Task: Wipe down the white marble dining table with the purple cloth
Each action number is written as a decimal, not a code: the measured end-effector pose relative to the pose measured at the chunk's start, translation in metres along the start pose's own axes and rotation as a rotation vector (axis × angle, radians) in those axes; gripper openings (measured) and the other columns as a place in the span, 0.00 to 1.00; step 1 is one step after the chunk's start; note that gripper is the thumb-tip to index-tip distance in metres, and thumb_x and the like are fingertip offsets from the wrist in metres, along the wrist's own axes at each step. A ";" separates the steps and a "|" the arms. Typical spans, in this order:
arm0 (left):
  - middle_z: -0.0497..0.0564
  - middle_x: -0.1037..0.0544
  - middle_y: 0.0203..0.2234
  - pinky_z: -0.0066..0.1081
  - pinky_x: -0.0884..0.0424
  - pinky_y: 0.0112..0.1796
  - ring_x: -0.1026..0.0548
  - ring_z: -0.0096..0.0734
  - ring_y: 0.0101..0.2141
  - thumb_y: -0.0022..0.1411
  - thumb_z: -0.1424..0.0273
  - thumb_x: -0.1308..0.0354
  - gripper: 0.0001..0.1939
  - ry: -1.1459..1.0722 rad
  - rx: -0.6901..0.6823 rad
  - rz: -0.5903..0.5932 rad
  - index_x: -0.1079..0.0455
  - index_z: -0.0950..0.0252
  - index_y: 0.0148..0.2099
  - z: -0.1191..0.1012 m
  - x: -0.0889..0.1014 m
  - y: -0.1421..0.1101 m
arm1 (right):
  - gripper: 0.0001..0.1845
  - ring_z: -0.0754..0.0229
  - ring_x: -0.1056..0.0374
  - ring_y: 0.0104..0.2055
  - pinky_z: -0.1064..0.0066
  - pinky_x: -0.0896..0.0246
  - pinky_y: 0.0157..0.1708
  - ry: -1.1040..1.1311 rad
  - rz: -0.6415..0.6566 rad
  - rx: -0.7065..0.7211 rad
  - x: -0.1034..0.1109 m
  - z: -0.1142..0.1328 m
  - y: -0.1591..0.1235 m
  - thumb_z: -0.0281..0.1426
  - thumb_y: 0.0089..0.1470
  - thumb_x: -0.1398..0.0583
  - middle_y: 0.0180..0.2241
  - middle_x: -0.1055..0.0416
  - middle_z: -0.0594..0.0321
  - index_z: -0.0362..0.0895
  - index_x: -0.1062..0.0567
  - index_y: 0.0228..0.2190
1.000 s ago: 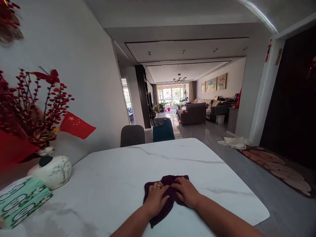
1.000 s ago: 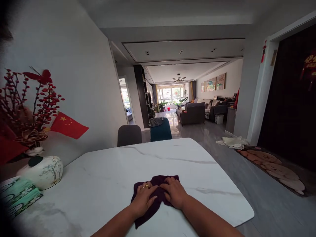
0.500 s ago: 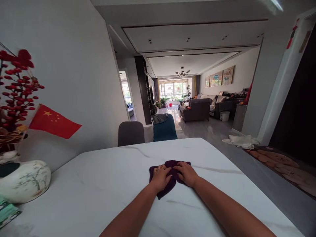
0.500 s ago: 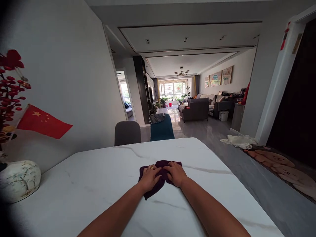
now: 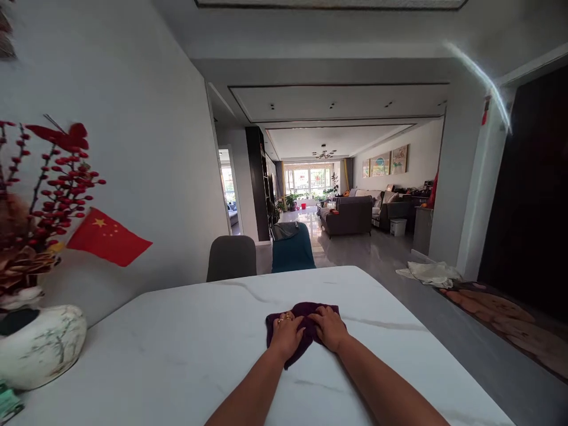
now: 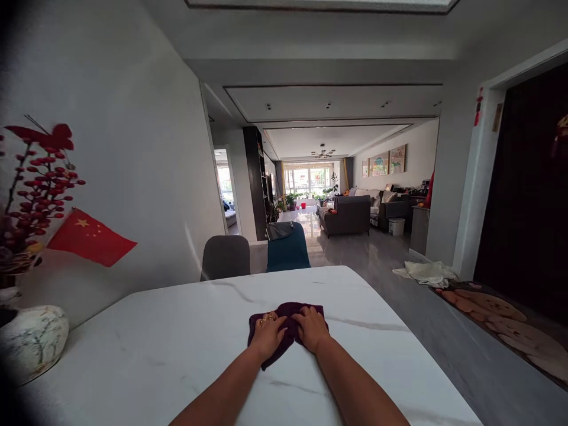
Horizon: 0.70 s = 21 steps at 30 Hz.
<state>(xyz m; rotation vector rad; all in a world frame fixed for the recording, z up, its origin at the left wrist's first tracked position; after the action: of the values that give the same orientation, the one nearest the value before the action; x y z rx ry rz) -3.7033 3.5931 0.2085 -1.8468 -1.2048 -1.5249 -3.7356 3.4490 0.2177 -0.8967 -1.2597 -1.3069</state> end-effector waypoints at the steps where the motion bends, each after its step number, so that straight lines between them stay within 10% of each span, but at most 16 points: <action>1: 0.59 0.27 0.61 0.51 0.40 0.60 0.33 0.54 0.62 0.71 0.64 0.50 0.23 0.003 0.004 -0.001 0.29 0.54 0.65 -0.003 0.001 -0.007 | 0.28 0.43 0.37 0.58 0.53 0.40 0.54 0.000 -0.001 -0.002 0.001 0.002 -0.007 0.29 0.60 0.43 0.59 0.31 0.56 0.55 0.26 0.60; 21: 0.57 0.30 0.63 0.54 0.46 0.63 0.37 0.56 0.63 0.70 0.62 0.51 0.24 -0.104 -0.074 0.074 0.30 0.50 0.66 -0.094 0.014 -0.201 | 0.31 0.47 0.37 0.58 0.53 0.41 0.56 0.061 -0.011 0.050 0.043 0.062 -0.219 0.24 0.56 0.44 0.59 0.32 0.57 0.56 0.26 0.59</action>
<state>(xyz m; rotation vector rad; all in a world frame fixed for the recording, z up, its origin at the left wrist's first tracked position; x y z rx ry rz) -3.9229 3.6264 0.2128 -2.0176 -1.1265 -1.4677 -3.9657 3.4755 0.2300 -0.8100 -1.2461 -1.2965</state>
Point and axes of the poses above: each hand's wrist, its own y-axis towards the middle knuckle, its own x-axis out of the back of the hand, z = x × y, the point moved 8 cm from there along y, towards the middle knuckle
